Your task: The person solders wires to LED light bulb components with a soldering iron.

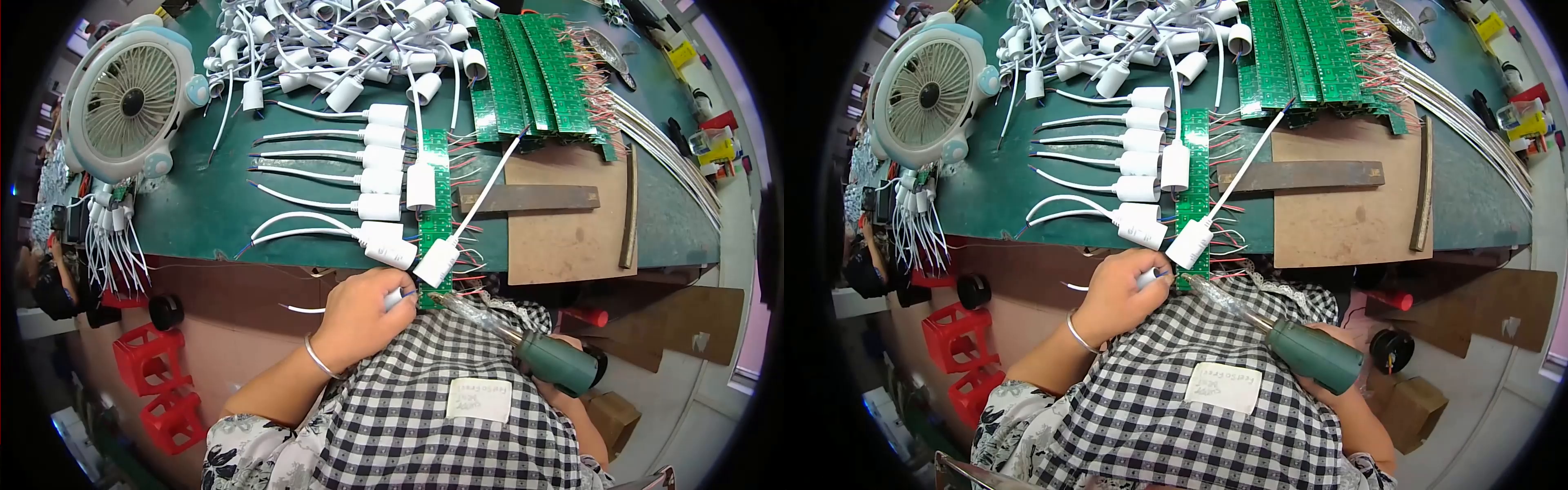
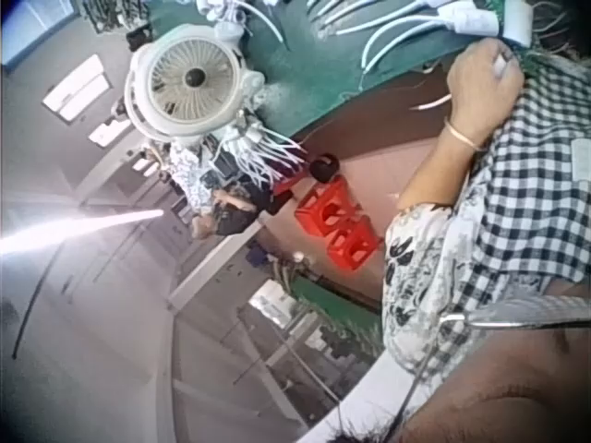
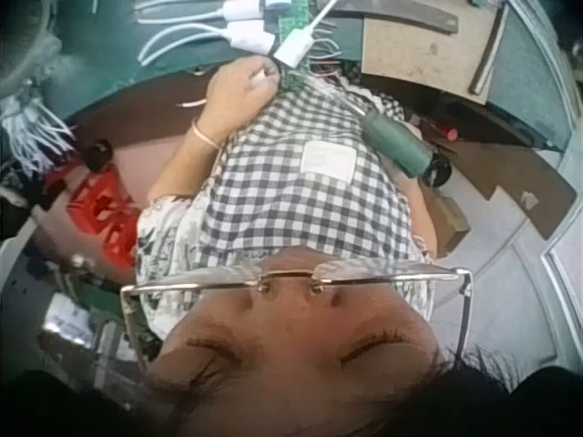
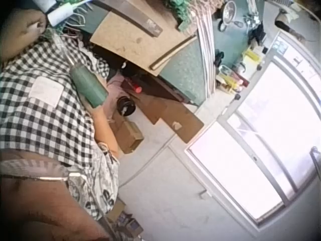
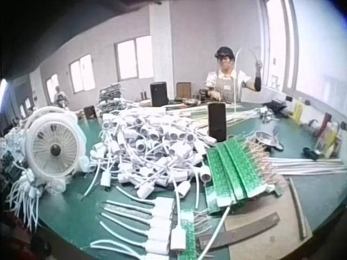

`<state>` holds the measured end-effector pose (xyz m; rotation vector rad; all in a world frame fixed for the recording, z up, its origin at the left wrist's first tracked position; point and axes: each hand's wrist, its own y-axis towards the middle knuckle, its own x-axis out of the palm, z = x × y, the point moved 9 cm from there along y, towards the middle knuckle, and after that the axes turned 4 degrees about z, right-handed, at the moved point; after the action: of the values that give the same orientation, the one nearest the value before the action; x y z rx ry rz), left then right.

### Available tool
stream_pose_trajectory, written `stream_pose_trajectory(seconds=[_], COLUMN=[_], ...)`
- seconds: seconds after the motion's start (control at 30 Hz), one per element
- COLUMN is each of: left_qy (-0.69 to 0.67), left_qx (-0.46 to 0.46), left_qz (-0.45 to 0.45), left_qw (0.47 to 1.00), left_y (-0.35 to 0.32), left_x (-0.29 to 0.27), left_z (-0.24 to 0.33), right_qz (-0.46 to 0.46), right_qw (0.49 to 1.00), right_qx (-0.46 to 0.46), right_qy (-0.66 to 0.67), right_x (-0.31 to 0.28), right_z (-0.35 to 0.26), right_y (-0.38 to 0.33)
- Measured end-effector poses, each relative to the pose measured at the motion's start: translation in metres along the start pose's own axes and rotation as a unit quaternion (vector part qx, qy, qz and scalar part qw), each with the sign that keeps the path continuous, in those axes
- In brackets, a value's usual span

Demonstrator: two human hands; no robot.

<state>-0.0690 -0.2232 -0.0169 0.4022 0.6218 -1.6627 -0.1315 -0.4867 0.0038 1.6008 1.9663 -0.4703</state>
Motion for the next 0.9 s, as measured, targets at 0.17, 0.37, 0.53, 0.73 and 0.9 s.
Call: stream_pose_trajectory(seconds=[0.17,0.37,0.53,0.73,0.9], left_qy=[0.014,0.016,0.022,0.04,0.053], left_qx=[-0.004,-0.015,-0.015,-0.014,-0.008], left_qz=[0.001,-0.009,-0.008,-0.007,0.0], left_qw=[1.0,1.0,1.0,0.999,0.999], left_y=[0.002,0.003,0.004,0.004,0.005], left_x=[-0.002,-0.001,-0.002,-0.001,-0.001], left_z=[0.0,-0.001,0.001,0.001,0.003], right_qz=[-0.066,-0.023,-0.032,-0.035,-0.058], right_qw=[0.996,0.995,0.992,0.992,0.993], right_qx=[-0.045,-0.059,-0.098,-0.097,0.1], right_qy=[-0.034,-0.073,-0.069,-0.071,0.023], right_x=[0.012,0.008,0.011,0.011,0.006], right_z=[-0.001,-0.002,-0.001,-0.008,0.02], right_y=[-0.002,-0.006,-0.009,-0.006,-0.015])
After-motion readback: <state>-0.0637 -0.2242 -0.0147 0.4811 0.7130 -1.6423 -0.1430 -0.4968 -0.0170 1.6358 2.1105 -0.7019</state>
